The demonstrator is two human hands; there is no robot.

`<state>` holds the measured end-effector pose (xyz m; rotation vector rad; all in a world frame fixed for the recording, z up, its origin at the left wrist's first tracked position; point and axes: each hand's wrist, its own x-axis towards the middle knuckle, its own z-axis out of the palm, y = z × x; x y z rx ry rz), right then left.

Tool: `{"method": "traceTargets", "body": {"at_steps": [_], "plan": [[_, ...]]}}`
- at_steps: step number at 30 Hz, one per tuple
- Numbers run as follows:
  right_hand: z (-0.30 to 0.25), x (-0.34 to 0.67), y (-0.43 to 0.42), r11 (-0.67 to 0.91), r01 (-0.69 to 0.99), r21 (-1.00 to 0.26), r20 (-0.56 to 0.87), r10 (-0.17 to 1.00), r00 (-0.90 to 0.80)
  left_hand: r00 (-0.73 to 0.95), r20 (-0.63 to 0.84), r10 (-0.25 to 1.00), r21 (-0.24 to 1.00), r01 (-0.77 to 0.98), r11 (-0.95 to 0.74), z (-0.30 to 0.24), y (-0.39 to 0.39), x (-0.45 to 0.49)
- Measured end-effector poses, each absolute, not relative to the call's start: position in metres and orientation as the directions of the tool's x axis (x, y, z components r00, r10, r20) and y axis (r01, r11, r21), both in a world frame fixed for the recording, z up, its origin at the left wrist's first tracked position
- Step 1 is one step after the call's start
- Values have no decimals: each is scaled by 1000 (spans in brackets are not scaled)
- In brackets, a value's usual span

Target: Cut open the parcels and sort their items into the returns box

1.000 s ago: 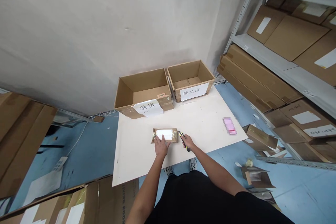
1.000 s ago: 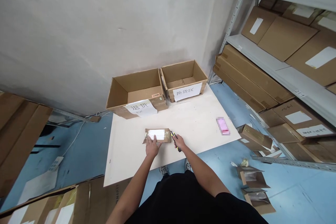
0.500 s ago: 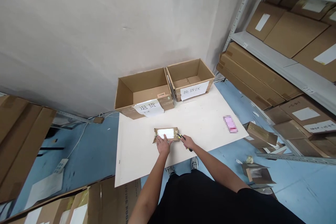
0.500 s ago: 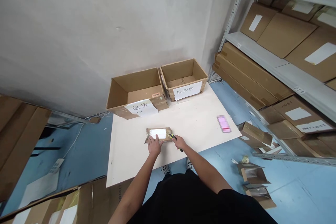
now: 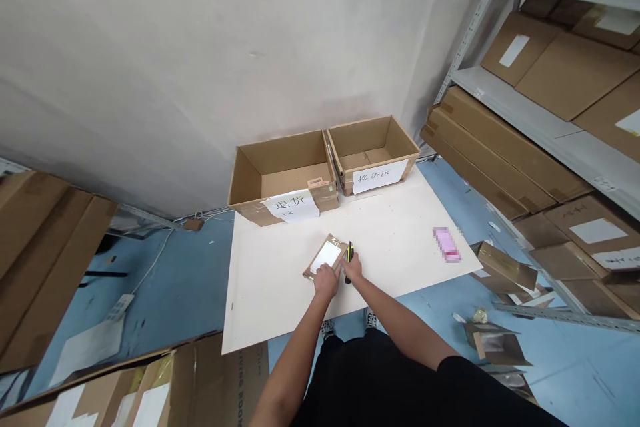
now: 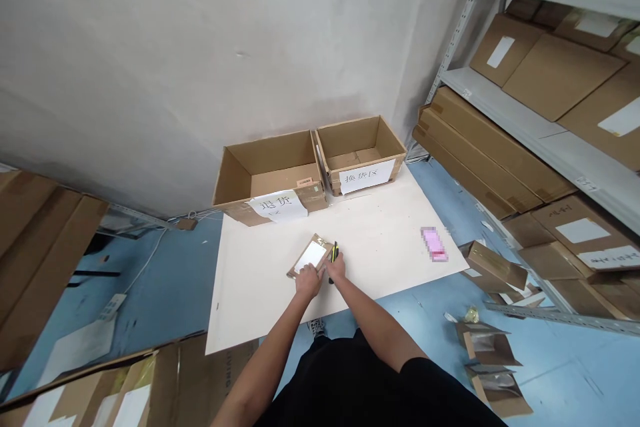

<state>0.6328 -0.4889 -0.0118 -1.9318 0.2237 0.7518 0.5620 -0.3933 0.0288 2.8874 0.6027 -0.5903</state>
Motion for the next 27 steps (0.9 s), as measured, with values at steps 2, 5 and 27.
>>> {"method": "traceTargets", "body": {"at_steps": [2,5,27], "plan": [[-2,658,-478,-588,-387,-711,-546,114,830,863,-418,283,101,354,-930,31,-386,557],[9,687,-476,-668,-320,-672,-512,106,852,891,-371,260,119,323,-939,35,-359,555],[6,722,-545,-620,-311,-720,-481,123,868,942,-312,122,109,163,-981,11,-364,567]]}}
